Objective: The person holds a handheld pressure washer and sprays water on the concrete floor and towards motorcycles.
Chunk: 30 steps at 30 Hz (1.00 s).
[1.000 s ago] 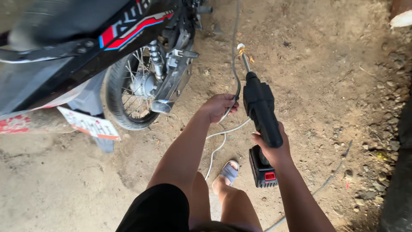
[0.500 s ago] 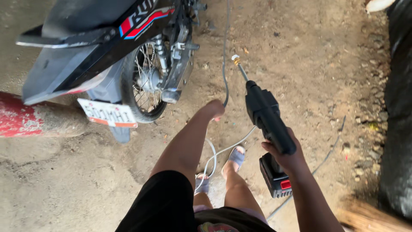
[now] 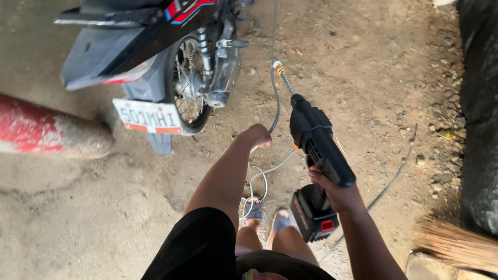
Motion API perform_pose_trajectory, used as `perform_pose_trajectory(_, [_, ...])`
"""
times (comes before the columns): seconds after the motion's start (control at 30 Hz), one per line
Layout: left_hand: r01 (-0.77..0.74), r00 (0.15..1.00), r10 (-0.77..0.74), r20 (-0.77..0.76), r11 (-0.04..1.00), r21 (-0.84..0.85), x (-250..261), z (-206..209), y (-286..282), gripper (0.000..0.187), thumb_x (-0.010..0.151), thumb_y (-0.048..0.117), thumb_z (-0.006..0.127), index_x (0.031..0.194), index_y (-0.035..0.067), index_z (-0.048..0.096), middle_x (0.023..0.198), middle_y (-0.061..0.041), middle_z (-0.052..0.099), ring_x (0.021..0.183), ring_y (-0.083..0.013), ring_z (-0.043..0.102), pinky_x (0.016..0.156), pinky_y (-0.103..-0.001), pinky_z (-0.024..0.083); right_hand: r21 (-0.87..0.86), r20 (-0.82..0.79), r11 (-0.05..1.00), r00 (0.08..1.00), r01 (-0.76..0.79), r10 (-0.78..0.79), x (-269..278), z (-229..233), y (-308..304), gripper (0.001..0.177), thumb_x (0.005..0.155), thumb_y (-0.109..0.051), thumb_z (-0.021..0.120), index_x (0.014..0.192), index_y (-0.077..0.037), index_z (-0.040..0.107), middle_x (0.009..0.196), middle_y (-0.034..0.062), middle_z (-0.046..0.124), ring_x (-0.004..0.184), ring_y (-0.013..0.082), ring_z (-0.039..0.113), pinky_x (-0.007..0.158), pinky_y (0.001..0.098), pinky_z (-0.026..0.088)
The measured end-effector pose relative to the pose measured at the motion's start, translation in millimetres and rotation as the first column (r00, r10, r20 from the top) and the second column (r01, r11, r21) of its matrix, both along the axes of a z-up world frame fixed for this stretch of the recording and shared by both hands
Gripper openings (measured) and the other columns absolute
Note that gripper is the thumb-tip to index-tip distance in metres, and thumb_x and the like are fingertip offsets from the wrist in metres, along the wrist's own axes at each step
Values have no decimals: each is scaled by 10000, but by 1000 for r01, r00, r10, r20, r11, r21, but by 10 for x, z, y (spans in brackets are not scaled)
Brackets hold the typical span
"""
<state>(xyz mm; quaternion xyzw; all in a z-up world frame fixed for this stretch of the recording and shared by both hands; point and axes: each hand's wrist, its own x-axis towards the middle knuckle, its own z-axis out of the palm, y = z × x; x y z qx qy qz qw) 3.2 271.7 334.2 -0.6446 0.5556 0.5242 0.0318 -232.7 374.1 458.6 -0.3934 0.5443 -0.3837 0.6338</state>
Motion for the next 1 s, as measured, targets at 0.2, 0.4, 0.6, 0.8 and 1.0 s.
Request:
perform_pose_trajectory(0.2, [79, 966, -84, 243, 996, 29, 101, -44, 577, 341, 674, 138, 617, 1013, 124, 584, 987, -114, 595, 947, -246, 545, 859, -406, 355, -124, -70, 983, 990, -132, 124, -153, 402, 248, 366, 623, 20, 656, 952, -76, 528, 784, 25, 594, 747, 118, 571, 655, 259, 475])
perform_pose_trajectory(0.4, [-67, 957, 65, 282, 998, -2, -29, 9, 888, 330, 787, 300, 491, 1042, 116, 590, 1064, -119, 557, 1020, -280, 514, 962, -446, 284, -88, -213, 986, 970, -140, 119, -497, 589, 601, 300, 655, 47, 657, 928, -19, 551, 802, 42, 595, 764, 130, 564, 682, 274, 460])
perform_pose_trajectory(0.6, [-49, 974, 37, 223, 998, 46, -189, 538, 1237, 315, 724, 297, 528, 974, 136, 630, 1010, -75, 620, 945, -229, 563, 1008, -463, 192, -42, -178, 988, 975, -145, 136, -625, 623, 934, 331, 639, 49, 658, 946, -24, 557, 799, 54, 595, 757, 145, 574, 669, 293, 479])
perform_pose_trajectory(0.8, [-229, 972, 219, 82, 963, 140, -256, 125, 1628, 236, 744, 255, 559, 906, 102, 637, 910, -89, 643, 798, -244, 622, 861, -440, 340, -55, -141, 984, 977, -170, 161, -654, 769, 1215, 469, 614, 38, 651, 1051, -58, 511, 794, 39, 590, 766, 128, 571, 678, 290, 493])
perform_pose_trajectory(1.0, [-114, 993, 116, 27, 992, -55, -124, -576, 1977, 250, 734, 253, 615, 929, 100, 645, 836, -63, 608, 719, -170, 585, 679, -326, 445, -110, -195, 981, 971, -160, 136, -583, 888, 1575, 487, 619, 33, 669, 1061, -39, 479, 818, 31, 584, 805, 117, 561, 721, 269, 465])
